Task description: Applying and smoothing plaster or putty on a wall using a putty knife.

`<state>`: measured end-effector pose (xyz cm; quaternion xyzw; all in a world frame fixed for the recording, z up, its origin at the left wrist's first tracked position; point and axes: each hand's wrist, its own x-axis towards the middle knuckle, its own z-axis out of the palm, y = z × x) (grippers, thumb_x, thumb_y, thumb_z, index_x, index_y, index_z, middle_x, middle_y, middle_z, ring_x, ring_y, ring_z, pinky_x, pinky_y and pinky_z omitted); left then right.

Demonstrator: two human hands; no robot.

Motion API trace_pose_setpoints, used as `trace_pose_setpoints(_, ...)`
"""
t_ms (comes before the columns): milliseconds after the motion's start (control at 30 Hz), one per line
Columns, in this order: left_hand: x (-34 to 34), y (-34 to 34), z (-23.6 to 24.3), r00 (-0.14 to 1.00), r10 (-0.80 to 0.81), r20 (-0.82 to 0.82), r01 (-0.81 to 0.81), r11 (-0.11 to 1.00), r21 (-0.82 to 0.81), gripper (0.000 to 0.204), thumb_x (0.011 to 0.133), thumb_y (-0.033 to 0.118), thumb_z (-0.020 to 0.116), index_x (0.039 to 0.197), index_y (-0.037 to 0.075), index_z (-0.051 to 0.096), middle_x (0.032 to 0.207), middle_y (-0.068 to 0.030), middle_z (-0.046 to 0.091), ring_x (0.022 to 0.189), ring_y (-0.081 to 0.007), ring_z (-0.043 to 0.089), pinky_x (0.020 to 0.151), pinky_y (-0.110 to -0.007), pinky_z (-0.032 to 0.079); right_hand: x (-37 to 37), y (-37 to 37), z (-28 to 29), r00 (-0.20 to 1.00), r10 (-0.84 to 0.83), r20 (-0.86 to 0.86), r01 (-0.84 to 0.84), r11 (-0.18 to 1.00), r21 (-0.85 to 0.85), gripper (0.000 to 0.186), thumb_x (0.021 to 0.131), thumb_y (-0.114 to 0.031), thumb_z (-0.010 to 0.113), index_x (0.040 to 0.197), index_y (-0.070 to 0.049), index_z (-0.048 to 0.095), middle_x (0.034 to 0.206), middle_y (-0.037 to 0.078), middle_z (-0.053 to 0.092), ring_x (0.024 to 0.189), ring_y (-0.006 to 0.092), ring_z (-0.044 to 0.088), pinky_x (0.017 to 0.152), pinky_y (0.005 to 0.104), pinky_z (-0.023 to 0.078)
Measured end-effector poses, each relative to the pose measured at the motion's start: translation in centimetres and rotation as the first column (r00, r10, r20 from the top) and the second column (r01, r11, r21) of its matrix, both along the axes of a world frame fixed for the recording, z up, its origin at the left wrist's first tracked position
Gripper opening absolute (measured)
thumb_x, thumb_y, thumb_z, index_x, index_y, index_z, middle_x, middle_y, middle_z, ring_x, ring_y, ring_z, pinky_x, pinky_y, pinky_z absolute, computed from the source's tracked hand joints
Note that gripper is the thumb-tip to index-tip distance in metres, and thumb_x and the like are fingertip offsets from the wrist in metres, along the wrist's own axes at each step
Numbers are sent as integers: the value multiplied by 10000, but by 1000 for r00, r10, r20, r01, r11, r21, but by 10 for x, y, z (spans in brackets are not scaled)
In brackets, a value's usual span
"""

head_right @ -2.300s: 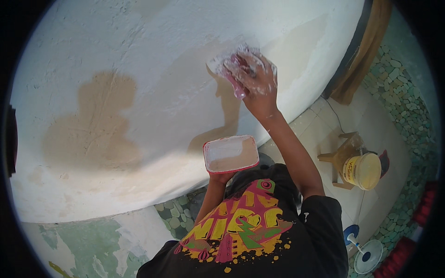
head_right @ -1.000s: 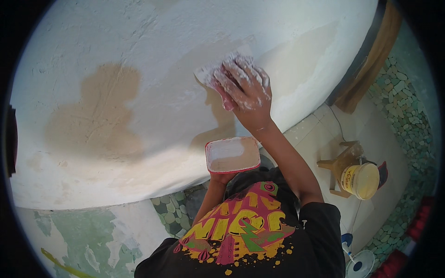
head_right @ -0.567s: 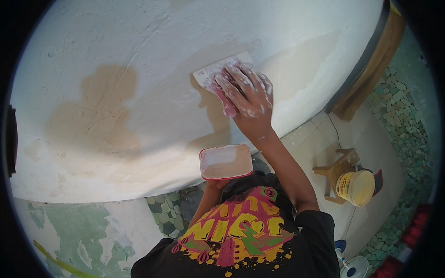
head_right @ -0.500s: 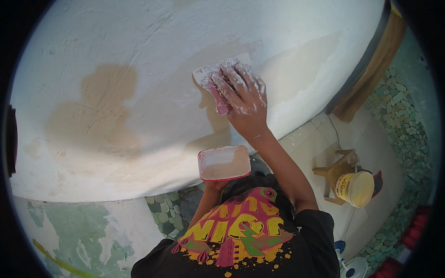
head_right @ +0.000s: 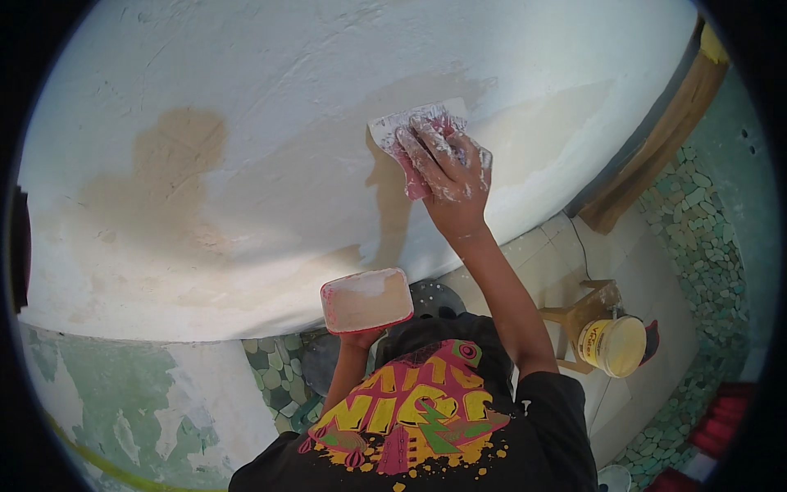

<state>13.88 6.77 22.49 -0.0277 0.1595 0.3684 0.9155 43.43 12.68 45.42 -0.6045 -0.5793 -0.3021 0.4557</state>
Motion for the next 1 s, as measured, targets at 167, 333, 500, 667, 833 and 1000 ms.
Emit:
trace_pose_setpoints(167,-9,-10,-1,999,14,35,-14,1000,4,602,1066,529,462,1523,144,531,1585,-129,532,1468,-401,487,1211,-677,371,-1,-11,-50,999,25,43,-19,991,-133,470,818,-185,829,1282,-242,787,1384,-65,722,1152,274,625,1033,421,477)
trace_pose_setpoints(333,-19,-25,-2,997,26,72,-26,1000,3,606,1063,533,464,1523,144,532,1585,-131,531,1468,-404,486,1211,-678,370,-15,-7,-49,998,18,56,-18,1000,13,413,846,-187,814,1257,-230,804,1357,-54,740,1166,240,639,1034,410,465)
trace_pose_setpoints(500,-30,-26,5,997,28,70,-29,1000,12,609,1061,536,465,1522,143,532,1585,-134,530,1468,-406,485,1211,-680,370,-54,23,-42,999,33,32,-35,997,67,397,875,-213,790,1272,-237,801,1368,-63,736,1199,253,587,1055,410,427)
trace_pose_setpoints(667,-39,-26,11,997,43,57,-44,999,29,613,1059,539,466,1522,142,532,1585,-136,529,1468,-409,484,1211,-681,369,-49,28,-74,999,33,15,-34,997,67,391,878,-230,792,1269,-237,800,1391,-70,724,1211,261,564,1060,412,417)
trace_pose_setpoints(833,-53,-21,16,998,57,38,-59,997,56,617,1057,542,468,1522,142,532,1586,-139,528,1468,-412,483,1211,-682,368,-56,10,-67,999,25,-21,-25,1000,19,368,892,-233,784,1259,-226,804,1386,-54,731,1205,256,570,1054,415,416)
trace_pose_setpoints(1000,-60,-22,18,998,54,30,-56,994,92,621,1055,546,469,1522,141,533,1586,-141,527,1468,-414,482,1211,-684,367,-60,11,-33,1000,-5,4,4,993,120,431,868,-218,776,1299,-232,784,1446,-70,689,1157,264,587,1029,416,436)
